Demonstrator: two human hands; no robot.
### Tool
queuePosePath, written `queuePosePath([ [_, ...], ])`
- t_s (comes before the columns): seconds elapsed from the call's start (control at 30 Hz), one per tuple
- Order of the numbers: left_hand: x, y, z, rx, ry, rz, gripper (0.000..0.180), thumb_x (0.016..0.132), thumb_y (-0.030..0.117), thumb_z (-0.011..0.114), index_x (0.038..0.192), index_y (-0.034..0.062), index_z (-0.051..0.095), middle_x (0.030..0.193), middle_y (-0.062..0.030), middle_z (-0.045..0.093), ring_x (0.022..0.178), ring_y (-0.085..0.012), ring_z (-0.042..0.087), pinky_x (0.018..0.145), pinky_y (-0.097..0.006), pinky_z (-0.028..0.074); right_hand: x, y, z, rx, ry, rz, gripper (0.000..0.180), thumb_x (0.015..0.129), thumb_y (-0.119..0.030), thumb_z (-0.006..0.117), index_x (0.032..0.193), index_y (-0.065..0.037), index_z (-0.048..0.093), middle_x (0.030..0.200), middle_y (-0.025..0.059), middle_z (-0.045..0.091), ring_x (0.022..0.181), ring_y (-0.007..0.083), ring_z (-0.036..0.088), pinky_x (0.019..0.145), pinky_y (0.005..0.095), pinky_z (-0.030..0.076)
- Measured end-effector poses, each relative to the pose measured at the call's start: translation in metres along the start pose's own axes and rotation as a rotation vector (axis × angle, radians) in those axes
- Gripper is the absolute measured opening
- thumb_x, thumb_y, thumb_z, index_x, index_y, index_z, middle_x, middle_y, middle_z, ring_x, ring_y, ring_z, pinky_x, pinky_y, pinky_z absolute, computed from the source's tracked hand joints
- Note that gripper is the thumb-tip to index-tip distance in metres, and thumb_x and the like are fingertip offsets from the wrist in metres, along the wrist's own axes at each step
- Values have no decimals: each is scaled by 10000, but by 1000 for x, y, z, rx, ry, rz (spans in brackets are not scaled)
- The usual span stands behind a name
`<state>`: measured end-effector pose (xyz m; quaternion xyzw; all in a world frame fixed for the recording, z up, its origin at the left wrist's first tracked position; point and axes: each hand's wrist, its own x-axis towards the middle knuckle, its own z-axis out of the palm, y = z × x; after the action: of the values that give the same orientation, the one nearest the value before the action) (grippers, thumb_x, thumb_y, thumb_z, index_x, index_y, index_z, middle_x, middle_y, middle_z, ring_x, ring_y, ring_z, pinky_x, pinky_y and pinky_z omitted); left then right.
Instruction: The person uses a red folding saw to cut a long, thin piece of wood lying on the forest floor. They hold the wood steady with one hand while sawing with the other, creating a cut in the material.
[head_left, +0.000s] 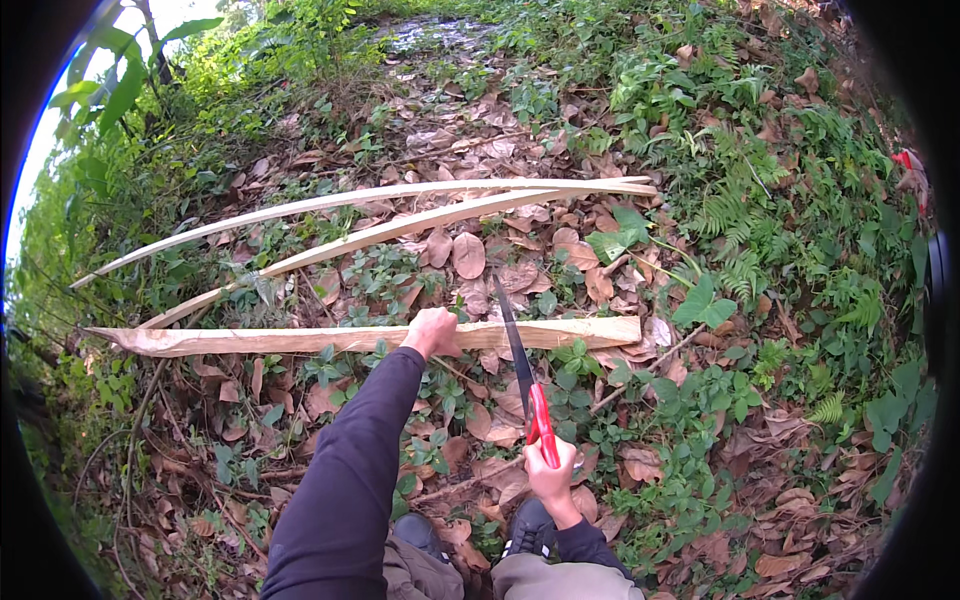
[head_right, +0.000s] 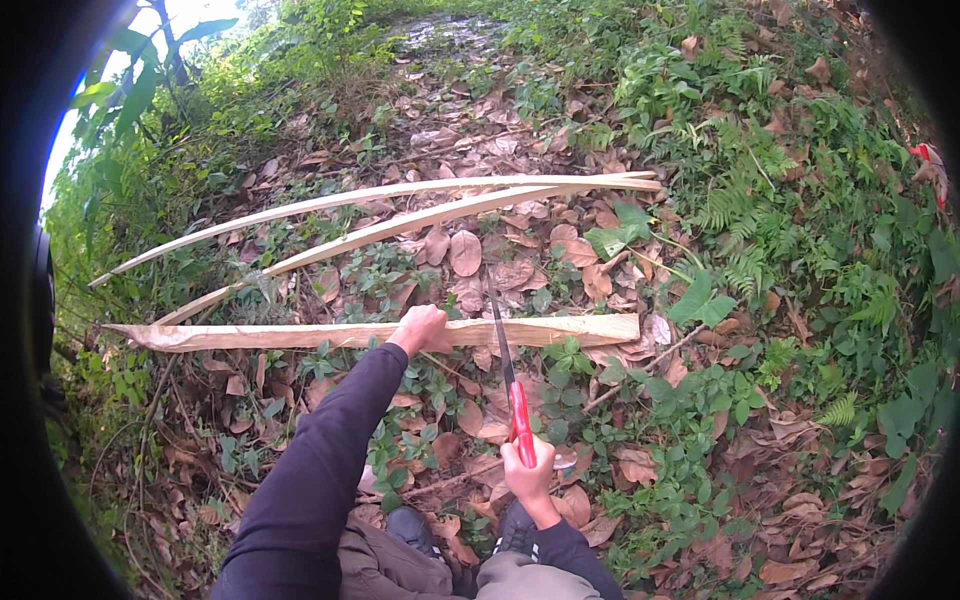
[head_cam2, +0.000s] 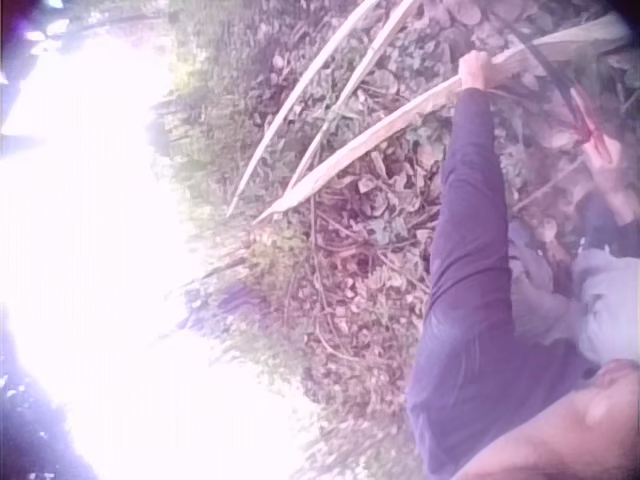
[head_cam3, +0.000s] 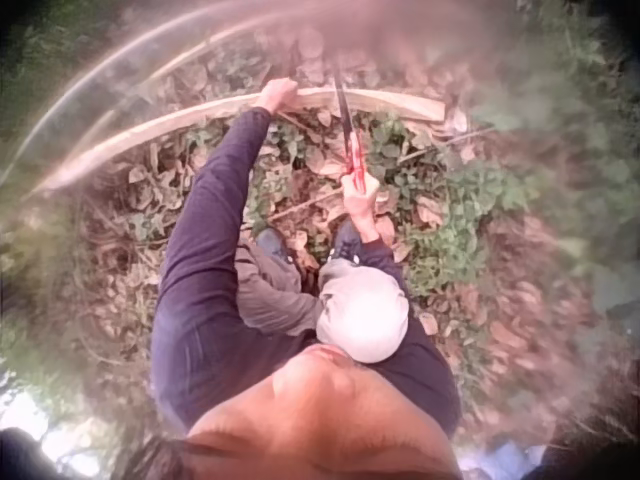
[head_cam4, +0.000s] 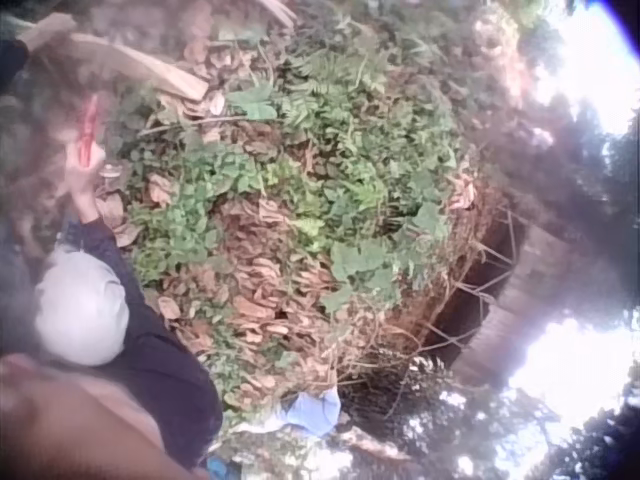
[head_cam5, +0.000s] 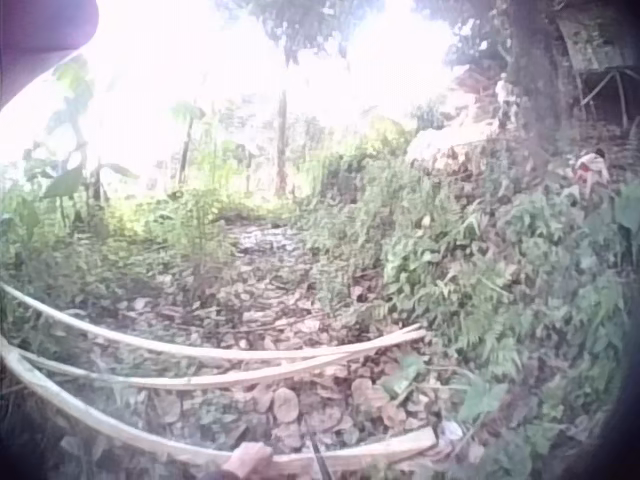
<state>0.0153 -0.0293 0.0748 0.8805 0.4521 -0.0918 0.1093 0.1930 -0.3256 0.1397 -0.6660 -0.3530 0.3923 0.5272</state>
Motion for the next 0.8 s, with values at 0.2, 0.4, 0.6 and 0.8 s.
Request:
queuePosePath([
  [0.2,-2,4,11,-22,-35,10,477,607,448,812,807,20,744,825,-190,725,781,-333,729,734,-417,593,-12,3,-4,123,11,112,195,786,-52,672,641,-27,544,536,14,535,475,89,490,471,303,375],
  [0.4,3,-2,4,-11,73,23,410,625,406,793,765,25,737,764,-166,717,736,-315,727,687,-411,585,1,-1,6,3,-20,-6,224,788,-54,668,622,-30,519,528,4,497,483,88,468,480,299,361],
  [0.6,-5,-1,2,-15,71,83,406,655,388,744,763,-3,722,730,-221,695,680,-370,707,666,-449,581,50,-12,-7,214,-81,36,210,839,-9,612,642,-34,543,515,-10,522,417,75,500,400,256,356],
  [0.8,-13,9,-1,14,122,105,333,660,334,768,753,18,722,736,-195,702,717,-345,718,687,-434,582,111,-13,8,219,-119,53,214,847,-42,616,636,-27,584,519,-14,524,433,73,489,418,269,345],
])
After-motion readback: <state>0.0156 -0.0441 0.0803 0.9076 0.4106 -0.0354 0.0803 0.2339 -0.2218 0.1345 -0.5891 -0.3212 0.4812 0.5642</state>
